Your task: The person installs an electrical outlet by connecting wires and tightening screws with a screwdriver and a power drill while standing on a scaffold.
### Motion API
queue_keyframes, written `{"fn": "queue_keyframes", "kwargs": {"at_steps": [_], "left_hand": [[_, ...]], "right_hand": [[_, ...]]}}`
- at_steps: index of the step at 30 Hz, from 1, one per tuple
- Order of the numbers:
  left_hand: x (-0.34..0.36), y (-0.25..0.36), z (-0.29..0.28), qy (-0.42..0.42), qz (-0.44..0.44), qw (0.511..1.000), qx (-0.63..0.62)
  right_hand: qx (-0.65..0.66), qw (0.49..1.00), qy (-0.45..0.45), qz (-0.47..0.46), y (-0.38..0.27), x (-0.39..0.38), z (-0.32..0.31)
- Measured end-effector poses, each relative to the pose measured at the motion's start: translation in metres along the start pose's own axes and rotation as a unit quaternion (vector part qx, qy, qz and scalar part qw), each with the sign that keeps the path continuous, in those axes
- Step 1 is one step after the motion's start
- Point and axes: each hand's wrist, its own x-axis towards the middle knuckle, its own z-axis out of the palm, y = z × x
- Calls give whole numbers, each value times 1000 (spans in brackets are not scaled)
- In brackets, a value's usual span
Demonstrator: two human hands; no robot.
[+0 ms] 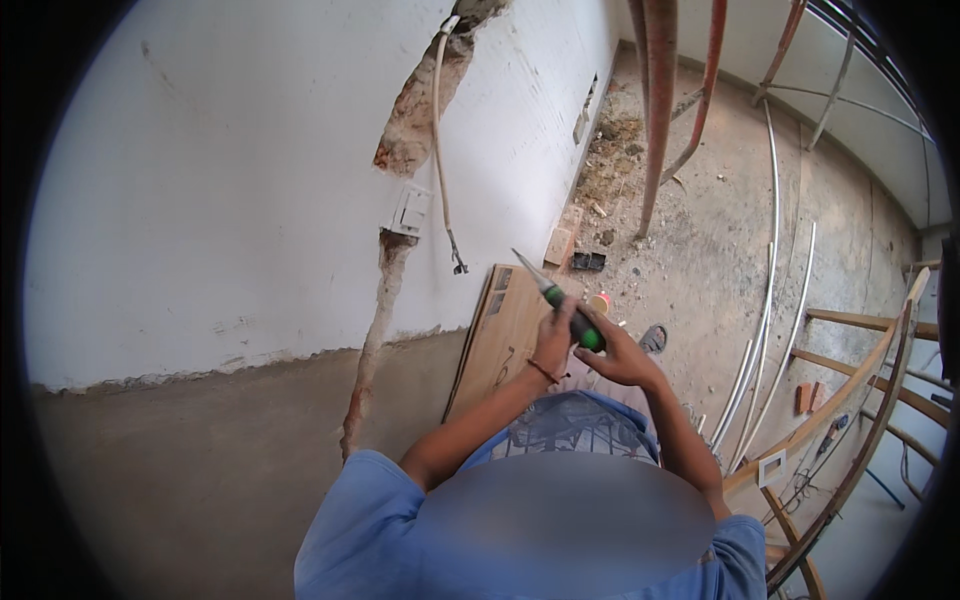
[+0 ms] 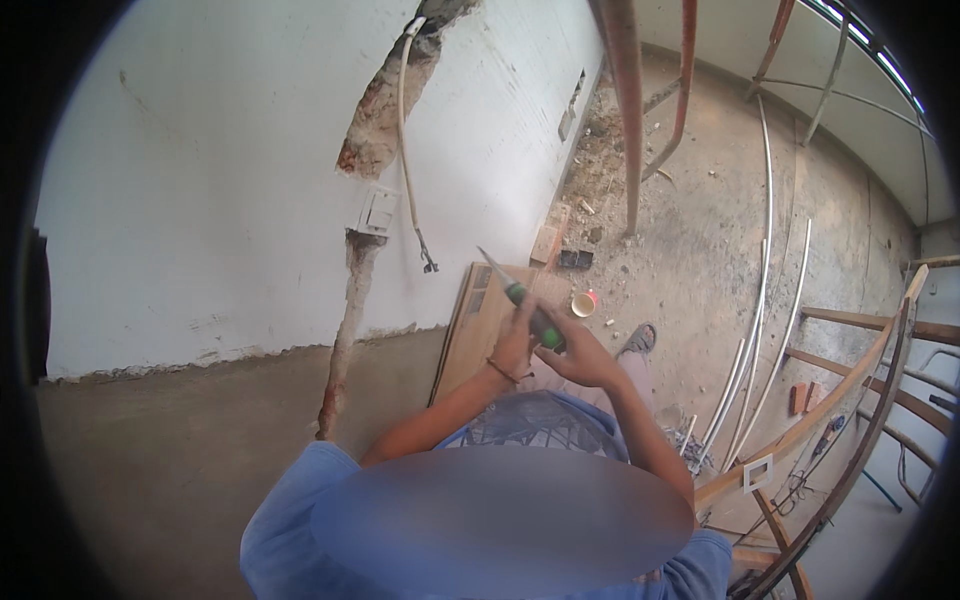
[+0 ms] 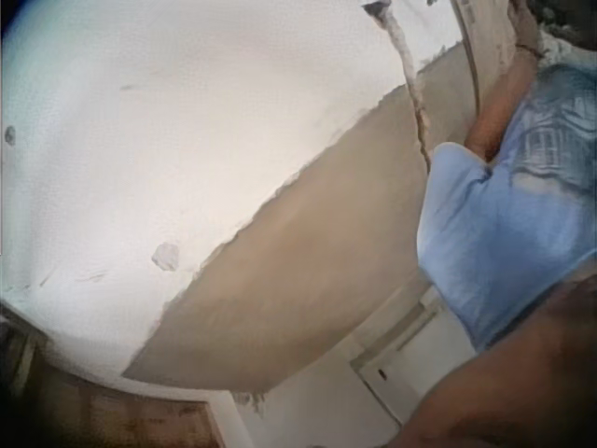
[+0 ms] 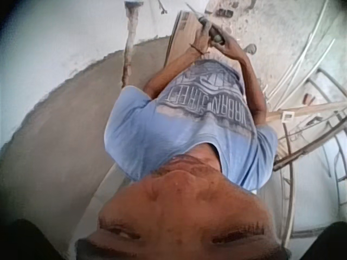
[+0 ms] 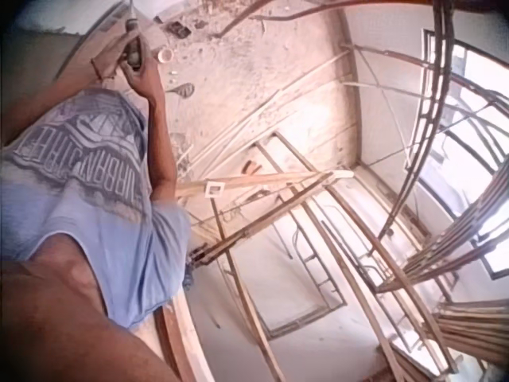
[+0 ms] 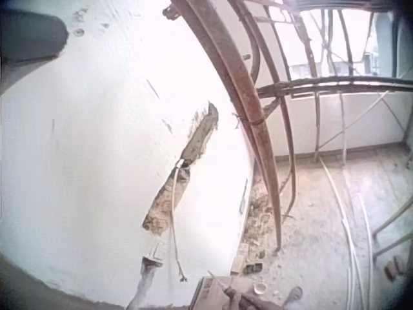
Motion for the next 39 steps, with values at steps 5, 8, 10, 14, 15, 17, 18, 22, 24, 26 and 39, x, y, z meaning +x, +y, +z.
{"fn": "queue_keyframes", "kwargs": {"at_steps": [5,8,10,14,15,17,18,22,24,26,39], "left_hand": [[-20,54,-57,11,82,997,-8],[-24,71,-71,-27,48,997,-52],[-25,79,-68,-33,28,995,-86],[-23,81,-59,-61,35,991,-111],[-19,82,-61,-66,28,991,-114],[-15,90,-66,-67,14,993,-93],[-13,94,-69,-62,21,995,-81],[-3,102,-84,-52,43,996,-63],[2,104,-90,-50,42,996,-68],[4,105,-92,-45,45,996,-65],[7,105,-91,-33,54,997,-46]], "right_hand": [[-164,963,68,202,28,-7,-18],[-189,967,168,-15,-5,12,5],[-154,973,152,-75,-37,27,25],[0,998,37,-55,-48,59,58],[5,996,55,-71,-45,64,66],[16,991,90,-102,-32,75,82],[22,989,95,-111,-28,80,87],[69,988,90,-104,-28,93,98],[66,987,95,-113,-32,98,100],[67,986,97,-120,-30,102,102],[88,985,95,-118,-22,106,104]]}}
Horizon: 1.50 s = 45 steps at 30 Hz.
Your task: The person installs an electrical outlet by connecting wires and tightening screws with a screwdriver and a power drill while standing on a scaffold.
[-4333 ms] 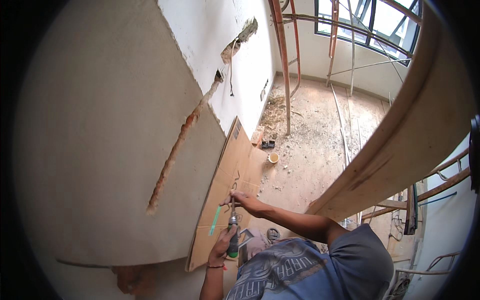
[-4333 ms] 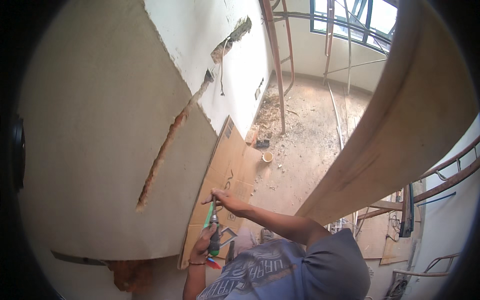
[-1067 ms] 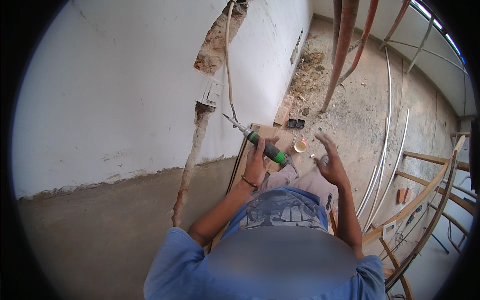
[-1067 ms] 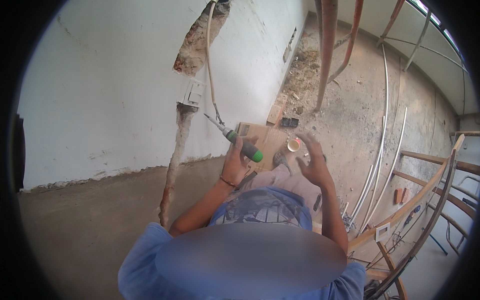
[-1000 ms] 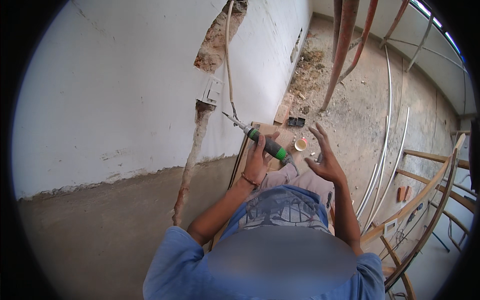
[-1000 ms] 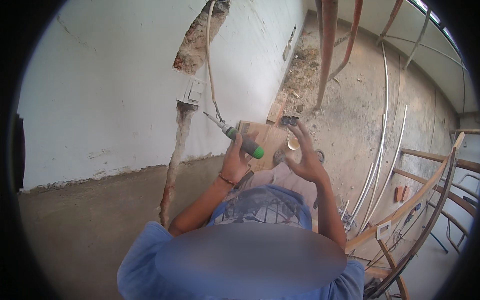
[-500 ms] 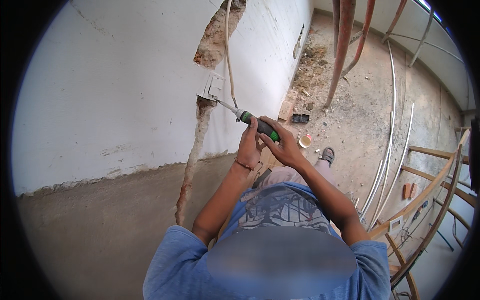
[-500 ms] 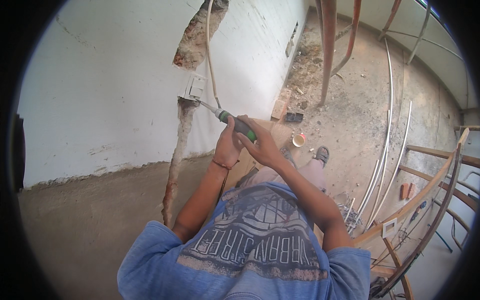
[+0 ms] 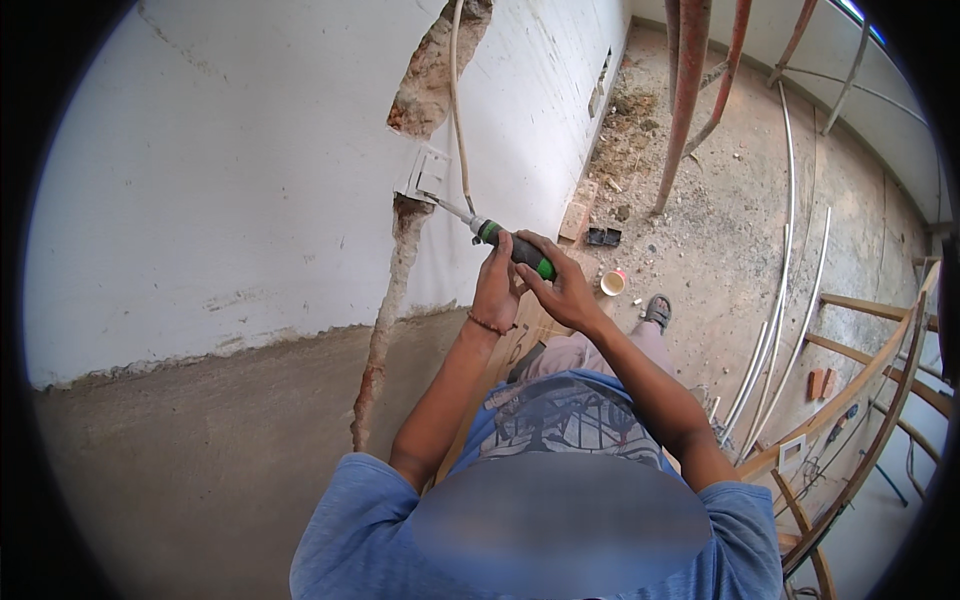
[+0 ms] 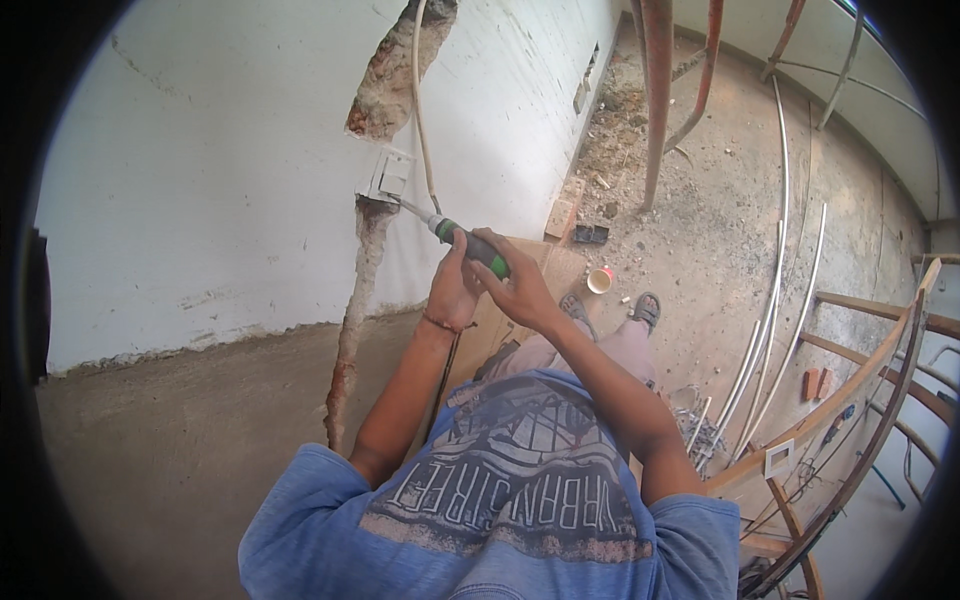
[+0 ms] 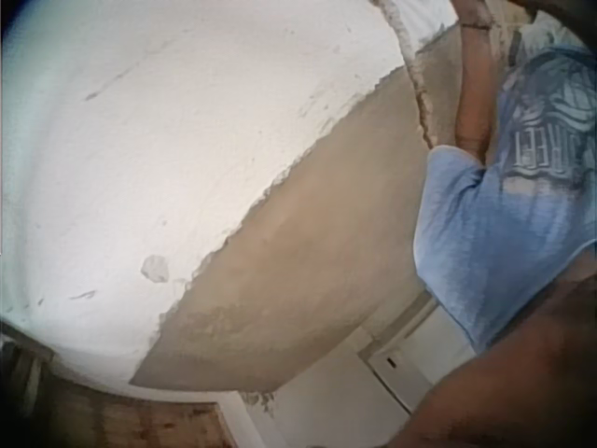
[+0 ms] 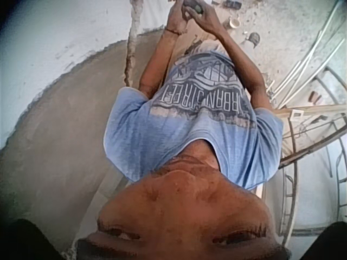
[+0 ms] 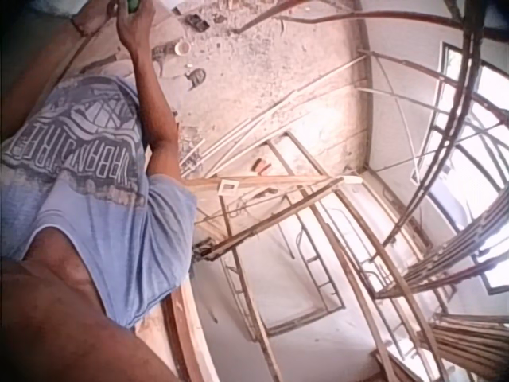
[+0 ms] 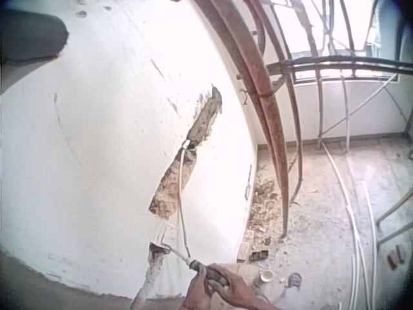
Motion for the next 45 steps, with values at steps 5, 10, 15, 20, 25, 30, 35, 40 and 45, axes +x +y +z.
{"fn": "queue_keyframes", "kwargs": {"at_steps": [5,10,15,20,25,30,35,40,45], "left_hand": [[-1,0,1,4,-4,1000,9],[4,7,14,-2,-10,998,56],[27,16,29,-8,6,999,54],[42,23,31,-11,7,999,52],[50,23,28,-9,12,999,46],[55,23,32,1,-1,1000,24],[62,27,41,17,17,998,52],[63,33,57,37,41,998,41],[67,38,51,53,77,994,-62]], "right_hand": [[9,1000,8,2,4,-2,1],[-22,997,70,-37,2,-2,0],[-53,995,73,-42,-7,24,-17],[13,999,41,-16,-3,42,-25],[4,999,35,-21,7,51,-29],[35,999,10,-9,11,63,-41],[329,908,-21,259,-1,90,-69],[-151,976,-13,-157,-20,84,-63],[-119,991,41,-38,-30,81,-58]]}}
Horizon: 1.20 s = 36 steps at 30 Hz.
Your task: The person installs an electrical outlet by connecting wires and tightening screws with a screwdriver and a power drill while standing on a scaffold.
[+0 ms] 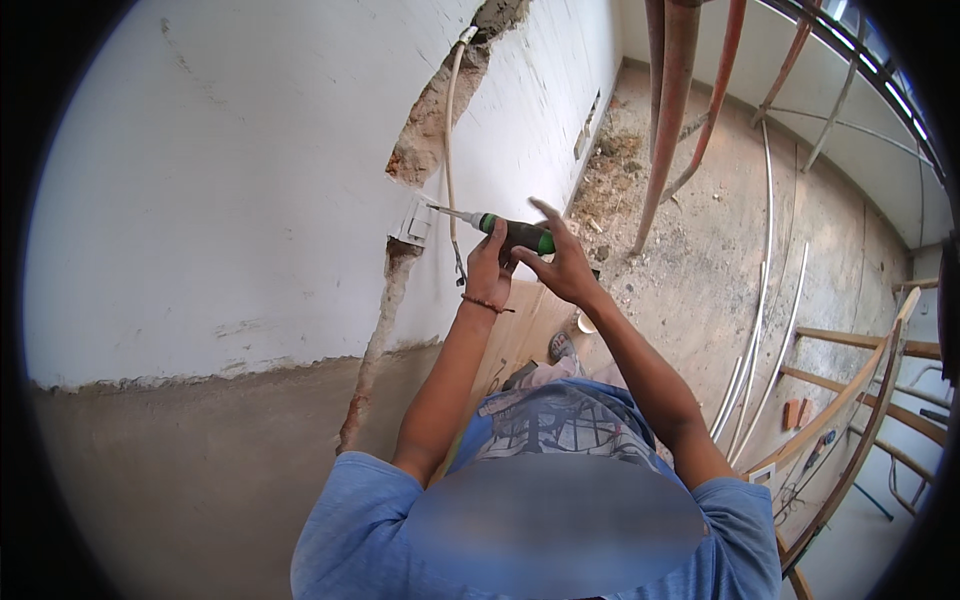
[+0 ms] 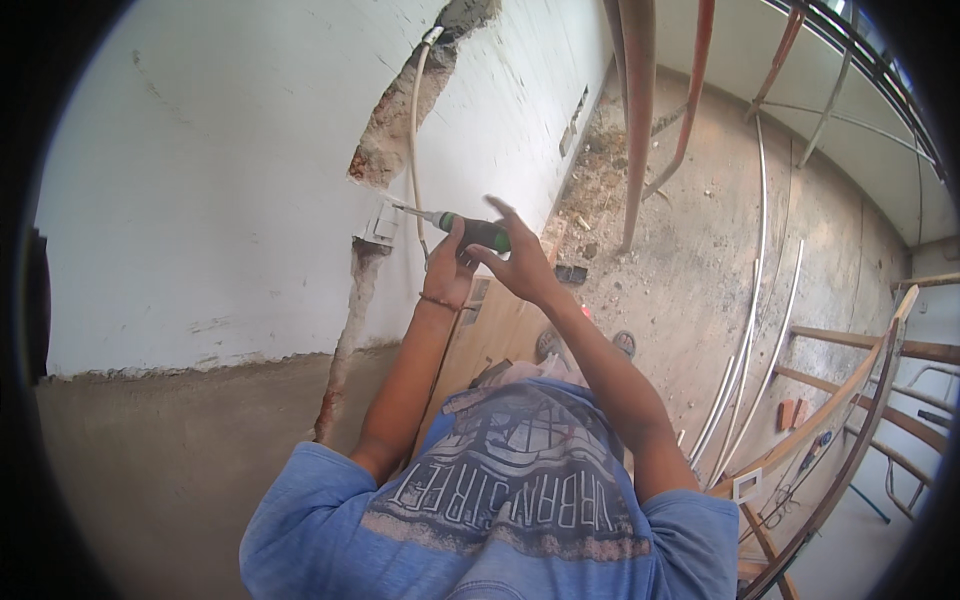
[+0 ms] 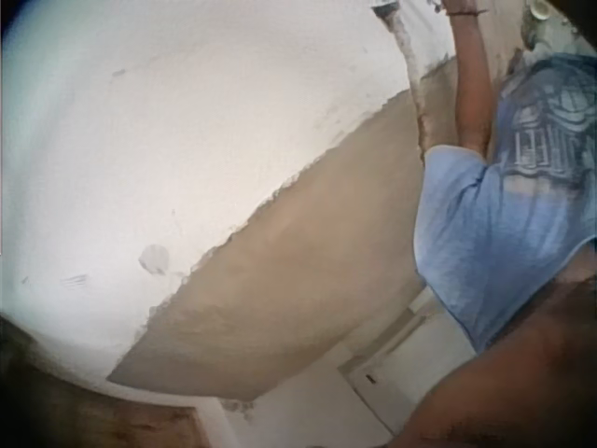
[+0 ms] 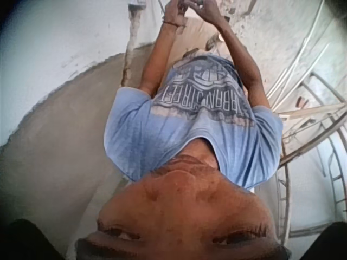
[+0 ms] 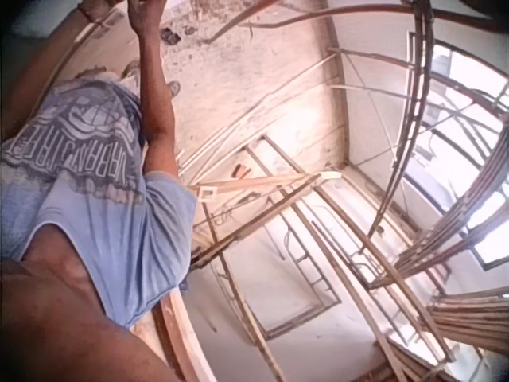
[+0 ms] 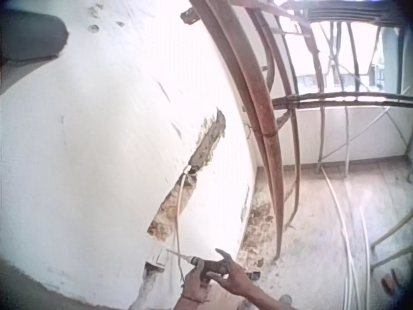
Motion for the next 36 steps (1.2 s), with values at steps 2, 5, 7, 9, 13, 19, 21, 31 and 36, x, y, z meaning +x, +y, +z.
{"fn": "queue_keyframes", "kwargs": {"at_steps": [2,5,7,9,13,19,21,31,36], "left_hand": [[6,-7,-10,8,-7,1000,-10],[4,-9,-8,16,-17,1000,-13],[2,-5,-2,-15,-25,999,-18],[-2,-1,8,-26,-15,999,-29],[4,-9,-15,-16,-7,1000,-23],[4,-8,2,-27,-24,999,-10],[5,-7,1,-28,-20,999,-6],[11,-15,-15,9,-67,998,19],[0,-9,-4,-57,11,996,-72]], "right_hand": [[90,978,-22,189,-4,1,0],[43,989,-3,144,-1,7,4],[-72,987,68,-127,11,7,9],[-127,973,50,-189,0,5,5],[49,998,13,45,-26,2,2],[-66,994,-39,-75,4,3,-1],[-134,967,-67,-205,9,-1,0],[-117,988,-39,-88,-6,10,5],[-143,952,10,-269,-6,16,-2]]}}
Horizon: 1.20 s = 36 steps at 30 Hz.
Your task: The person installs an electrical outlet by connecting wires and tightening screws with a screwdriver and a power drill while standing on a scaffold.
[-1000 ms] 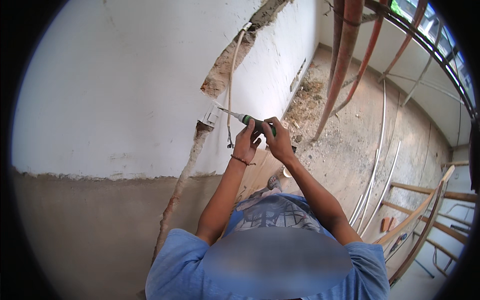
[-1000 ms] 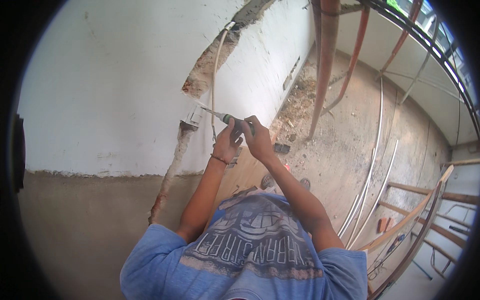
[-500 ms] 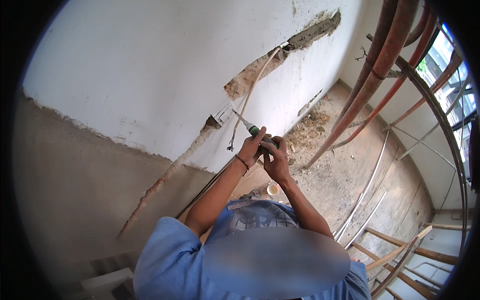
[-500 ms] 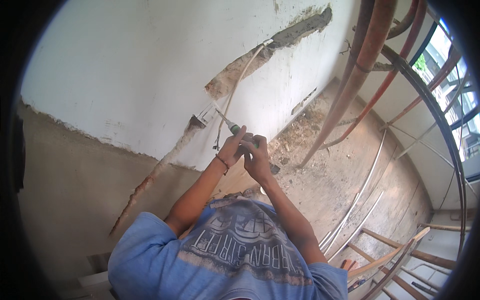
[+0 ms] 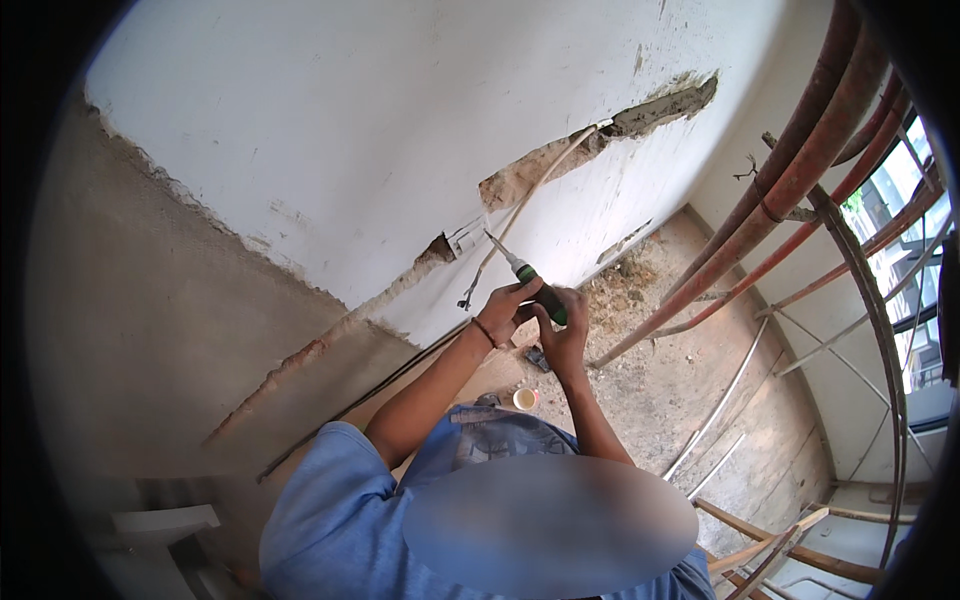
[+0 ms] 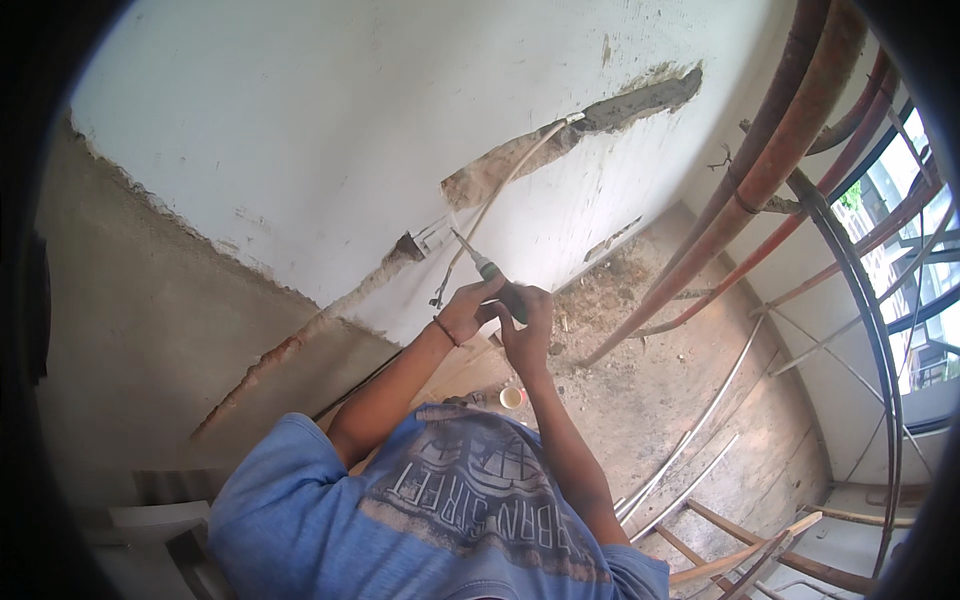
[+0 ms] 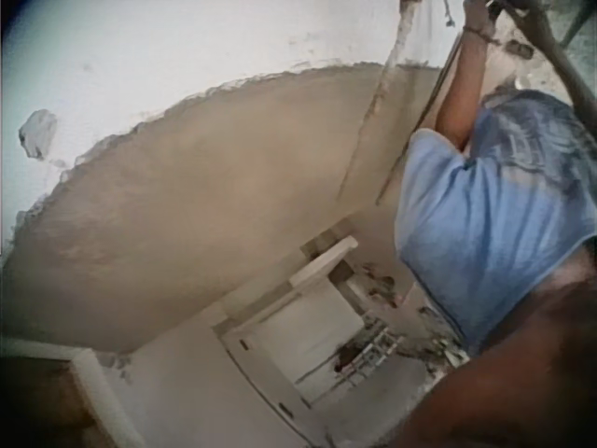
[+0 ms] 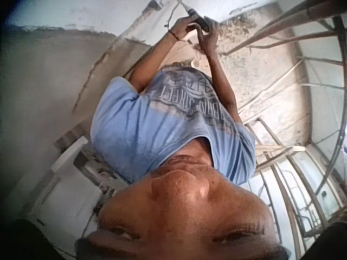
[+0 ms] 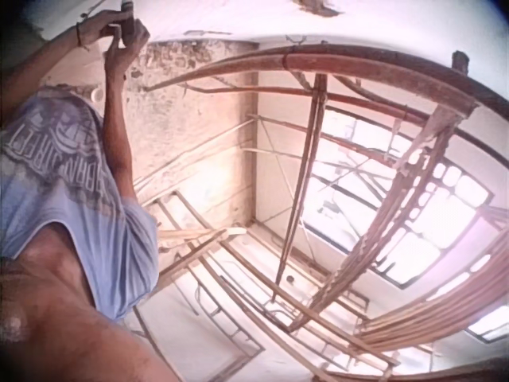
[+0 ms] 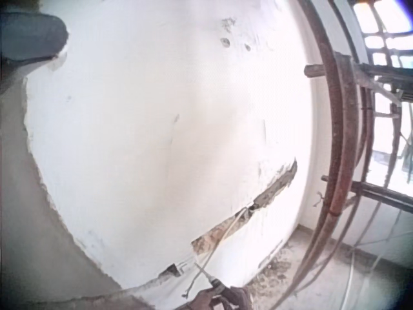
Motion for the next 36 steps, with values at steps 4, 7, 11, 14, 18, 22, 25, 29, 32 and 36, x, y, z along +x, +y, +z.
{"fn": "queue_keyframes", "kwargs": {"at_steps": [4,7,11,14,18,22,25,29,32,36], "left_hand": [[-4,4,4,-42,23,996,-69],[-5,5,2,-76,5,993,-85],[3,12,2,-40,-33,999,18],[2,6,-4,-60,2,998,-13],[7,-1,-3,-93,19,991,-90],[6,8,0,-38,-56,998,-9],[2,8,5,-64,-2,993,-97],[-2,2,-18,-64,16,982,-176],[-13,-7,-54,239,247,914,217],[-22,25,-66,295,343,849,273]], "right_hand": [[101,951,-71,283,2,-1,-5],[76,970,-53,224,-3,-2,-5],[28,998,-28,50,-8,-2,-4],[125,968,-4,218,-15,-2,-2],[158,910,-59,379,3,-2,-1],[-3,998,5,60,-4,-17,14],[159,962,36,221,-11,-20,17],[227,893,35,387,-6,-8,14],[209,896,63,386,-9,-3,20],[213,899,69,376,-4,-3,21]]}}
